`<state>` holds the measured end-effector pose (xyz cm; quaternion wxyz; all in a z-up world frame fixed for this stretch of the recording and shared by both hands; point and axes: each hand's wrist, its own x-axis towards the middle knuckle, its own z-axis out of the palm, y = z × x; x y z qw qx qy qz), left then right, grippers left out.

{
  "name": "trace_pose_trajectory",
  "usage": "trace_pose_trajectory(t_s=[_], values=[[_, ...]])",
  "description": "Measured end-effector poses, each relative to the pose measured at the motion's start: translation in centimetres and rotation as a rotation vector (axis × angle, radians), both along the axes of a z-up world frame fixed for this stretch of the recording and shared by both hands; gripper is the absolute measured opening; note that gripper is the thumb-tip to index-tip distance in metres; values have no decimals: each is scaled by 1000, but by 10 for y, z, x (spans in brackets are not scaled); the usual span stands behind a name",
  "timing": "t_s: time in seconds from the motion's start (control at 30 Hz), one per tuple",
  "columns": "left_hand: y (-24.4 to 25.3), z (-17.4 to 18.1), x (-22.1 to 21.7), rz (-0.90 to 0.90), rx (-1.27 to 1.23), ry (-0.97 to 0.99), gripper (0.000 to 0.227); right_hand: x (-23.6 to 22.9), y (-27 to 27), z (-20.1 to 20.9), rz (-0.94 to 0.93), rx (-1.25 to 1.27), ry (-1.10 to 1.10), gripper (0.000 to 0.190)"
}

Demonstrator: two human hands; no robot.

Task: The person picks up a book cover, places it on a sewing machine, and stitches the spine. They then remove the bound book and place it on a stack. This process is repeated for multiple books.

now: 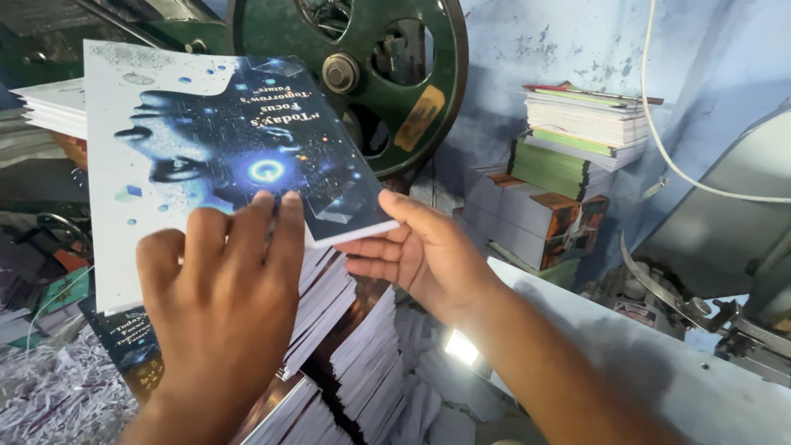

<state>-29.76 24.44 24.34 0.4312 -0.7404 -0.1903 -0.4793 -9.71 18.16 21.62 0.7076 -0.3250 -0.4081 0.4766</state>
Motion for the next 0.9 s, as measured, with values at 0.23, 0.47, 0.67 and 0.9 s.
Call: trace_pose_trajectory(t_s=[0.23,0.47,0.67,0.9], values=[[-5,-13,-8,30,-73,26,38,-10,4,-4,14,-4,-22,43],[17,4,-33,19,-394,47,82,-17,1,-21,-68,-45,-57,47],[49,21,-35,-219,-690,-222,87,-16,-13,-36,-90,-4,-45,53],[57,3,-21,-1018,-1215,-648,50,-13,-28,-59,-120,-13,30,59]])
